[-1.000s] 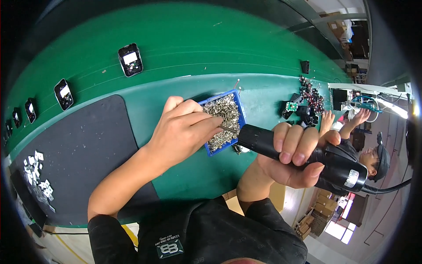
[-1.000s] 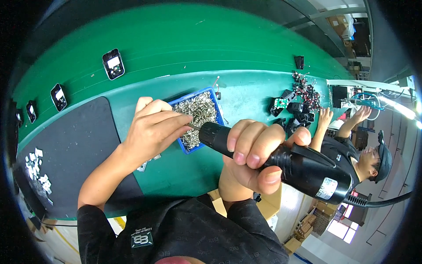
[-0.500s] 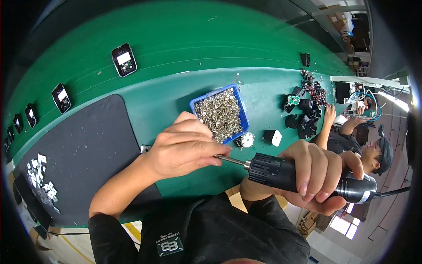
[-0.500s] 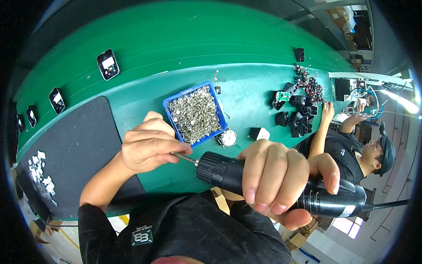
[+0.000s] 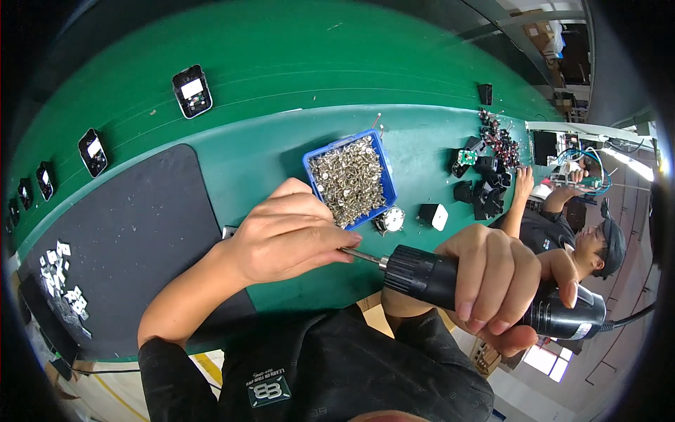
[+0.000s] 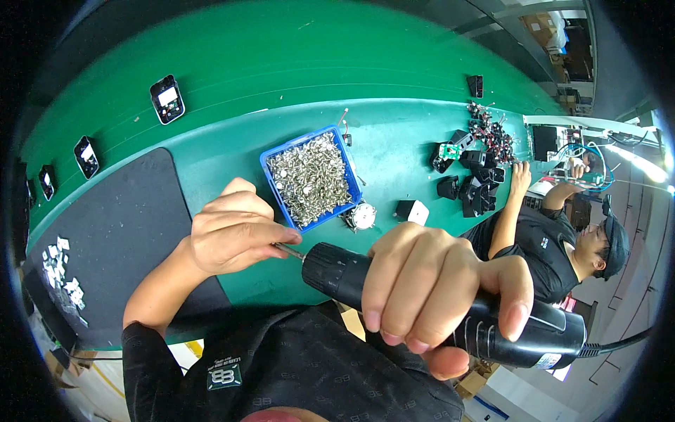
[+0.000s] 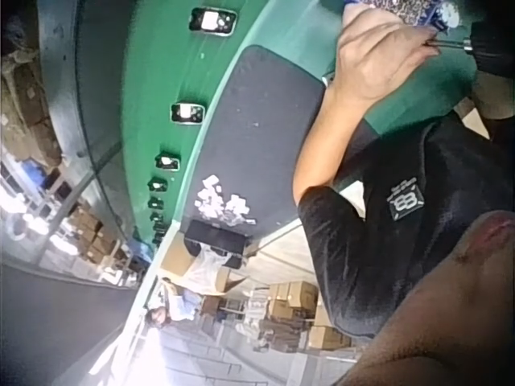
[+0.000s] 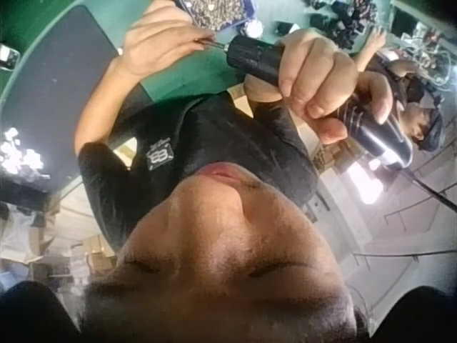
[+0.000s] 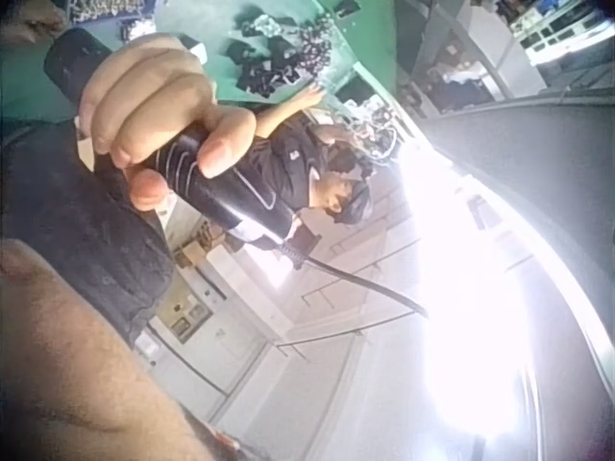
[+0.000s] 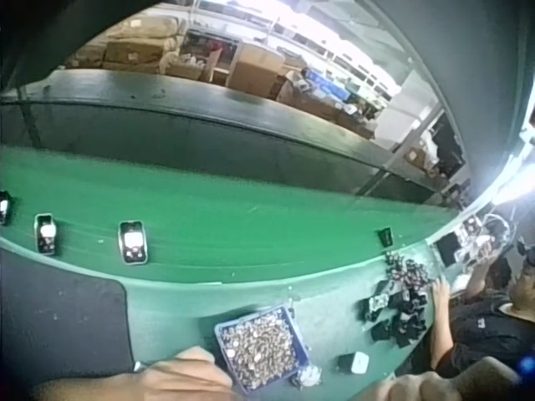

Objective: The person assembles electronic components by screwing together plastic housings and metal plates with an electric screwdriver.

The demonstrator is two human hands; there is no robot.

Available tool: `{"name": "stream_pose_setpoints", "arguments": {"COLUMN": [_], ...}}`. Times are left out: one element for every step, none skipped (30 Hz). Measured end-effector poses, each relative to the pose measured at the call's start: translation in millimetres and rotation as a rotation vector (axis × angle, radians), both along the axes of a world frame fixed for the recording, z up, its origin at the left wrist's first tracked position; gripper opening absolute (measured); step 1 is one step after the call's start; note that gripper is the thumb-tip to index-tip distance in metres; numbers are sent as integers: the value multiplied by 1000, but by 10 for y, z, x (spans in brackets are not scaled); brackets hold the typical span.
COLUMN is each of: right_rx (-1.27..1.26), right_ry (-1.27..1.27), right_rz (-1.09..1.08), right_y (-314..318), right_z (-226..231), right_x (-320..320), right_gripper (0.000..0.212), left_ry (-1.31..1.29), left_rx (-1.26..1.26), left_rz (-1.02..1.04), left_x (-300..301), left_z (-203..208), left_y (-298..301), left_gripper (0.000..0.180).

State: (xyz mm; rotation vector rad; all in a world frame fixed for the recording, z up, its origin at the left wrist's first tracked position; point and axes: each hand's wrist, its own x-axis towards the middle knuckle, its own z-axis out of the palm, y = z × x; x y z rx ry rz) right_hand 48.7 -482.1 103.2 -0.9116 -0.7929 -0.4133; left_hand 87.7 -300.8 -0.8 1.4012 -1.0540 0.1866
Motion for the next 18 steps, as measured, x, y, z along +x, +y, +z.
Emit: {"name": "stream_pose_setpoints", "arguments": {"right_rx": [1,-4,-9,2,2,4,7,11,33,57,68,46,25,-32,-54,-14,15,42], "right_ry": [0,21,41,12,14,21,27,28,50,68,69,112,157,181,176,183,183,190], "right_rz": [0,-2,-5,-6,-8,-6,-2,1,-18,-38,-32,-14,0,-1,24,8,-23,-45], "right_y": [-3,-5,-7,-17,-26,-35,-45,-47,-41,-32,-29,-23,-14,-52,-95,-111,-152,-177], "right_z": [0,0,-2,-23,-33,-42,-49,-63,-83,-97,-101,-91,-63,15,77,103,168,230], "right_x": [4,7,10,22,12,1,2,3,5,13,35,73,98,112,143,181,201,215], "right_gripper": [46,46,46,46,46,46,47,47,48,48,48,46,45,45,46,47,47,49], "left_ry": [-17,-34,-33,-19,-4,-1,-22,-43,-40,-23,-4,7,9,39,70,157,157,231], "left_rx": [10,21,21,14,6,7,42,78,84,118,154,179,194,300,406,579,593,733], "left_rz": [24,49,49,49,48,47,58,69,73,97,123,170,175,200,226,253,258,333], "left_x": [0,-1,3,8,7,-4,-6,-11,-15,-6,-3,6,20,38,43,-23,-99,-185], "left_z": [2,3,2,2,1,0,3,11,35,77,104,107,115,115,97,33,3,-37], "left_y": [0,-1,-7,-21,-31,-29,-16,-8,-9,-5,5,23,94,208,331,502,545,579], "left_gripper": [29,30,30,30,30,30,33,36,36,42,49,60,60,59,58,49,49,46]}}
